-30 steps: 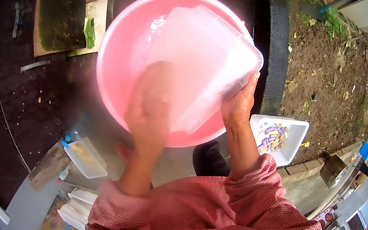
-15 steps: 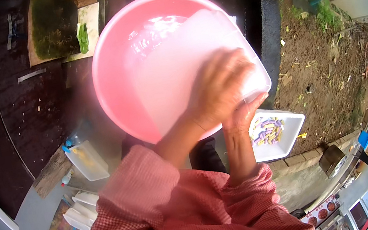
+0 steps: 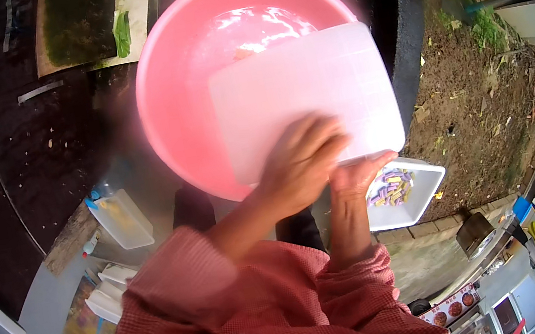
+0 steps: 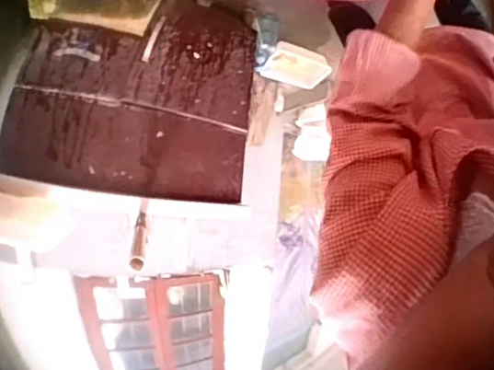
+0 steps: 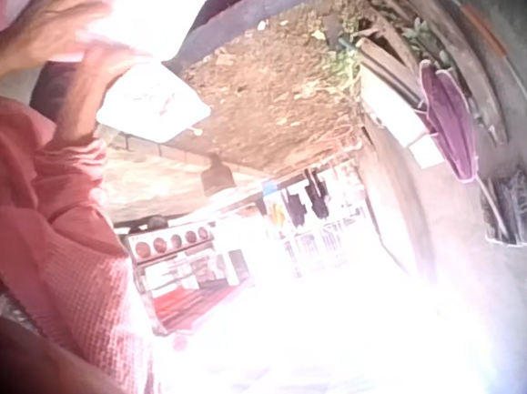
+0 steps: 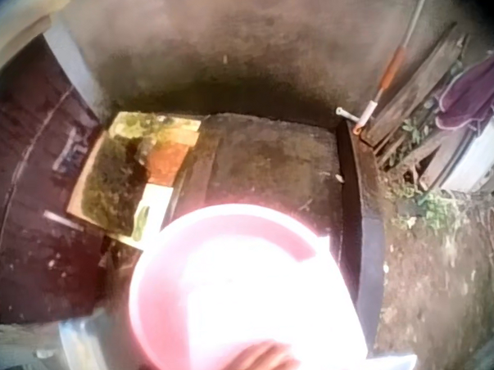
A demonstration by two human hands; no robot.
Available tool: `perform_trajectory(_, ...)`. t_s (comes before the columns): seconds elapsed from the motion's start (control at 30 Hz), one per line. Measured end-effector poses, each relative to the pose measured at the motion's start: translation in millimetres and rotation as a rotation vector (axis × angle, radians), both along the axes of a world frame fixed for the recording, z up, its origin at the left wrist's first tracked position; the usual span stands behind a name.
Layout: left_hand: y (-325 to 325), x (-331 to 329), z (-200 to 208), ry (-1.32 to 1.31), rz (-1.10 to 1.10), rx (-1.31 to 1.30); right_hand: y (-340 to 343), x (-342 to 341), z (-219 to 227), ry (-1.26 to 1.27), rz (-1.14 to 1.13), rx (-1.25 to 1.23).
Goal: The person washes a white plastic container in a pink basin, then rinses it under a tap. They proceed to wash purple and yellow vegetables in a separate container, rinsing them thoroughly before placing them on a metal table. Finally, they wash white blocky food items in a container and rinse them under the tap.
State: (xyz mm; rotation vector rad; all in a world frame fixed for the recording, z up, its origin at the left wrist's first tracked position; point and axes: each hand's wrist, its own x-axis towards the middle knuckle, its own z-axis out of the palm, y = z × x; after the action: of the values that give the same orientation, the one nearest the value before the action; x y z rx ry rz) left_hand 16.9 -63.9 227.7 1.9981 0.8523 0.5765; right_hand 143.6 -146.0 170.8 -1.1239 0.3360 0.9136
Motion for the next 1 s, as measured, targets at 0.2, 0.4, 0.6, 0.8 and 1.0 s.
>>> perform_trajectory(0.2, 66.9, -10.7, -61.3, 0.16, 0.403, 0.129, 8.0, -1.5, 14.3, 0.121, 0.051, -0.161)
perform_trajectory(0.4, -10.9, 16.2, -7.7, 0.001, 0.001, 0.084, 6.8, 24.6, -2.1, 0.041, 0.025, -0.118)
perform_trajectory(0.6, 68.6, -16.1, -70.9, 0.206, 0.307, 0.171, 0.4, 23.2, -4.1, 0.129, 0.076, -0.189)
perform_trajectory(0.8, -2.6, 29.5, -28.2, 0.001, 0.033, 0.039, -7.4, 24.4, -30.8, -0.035, 0.151, -0.092)
perform_trajectory(1.0, 45.8, -11.5, -83.3, 0.14, 0.545, -0.057, -1.2, 7.2, -13.8, -0.003, 0.159, -0.131)
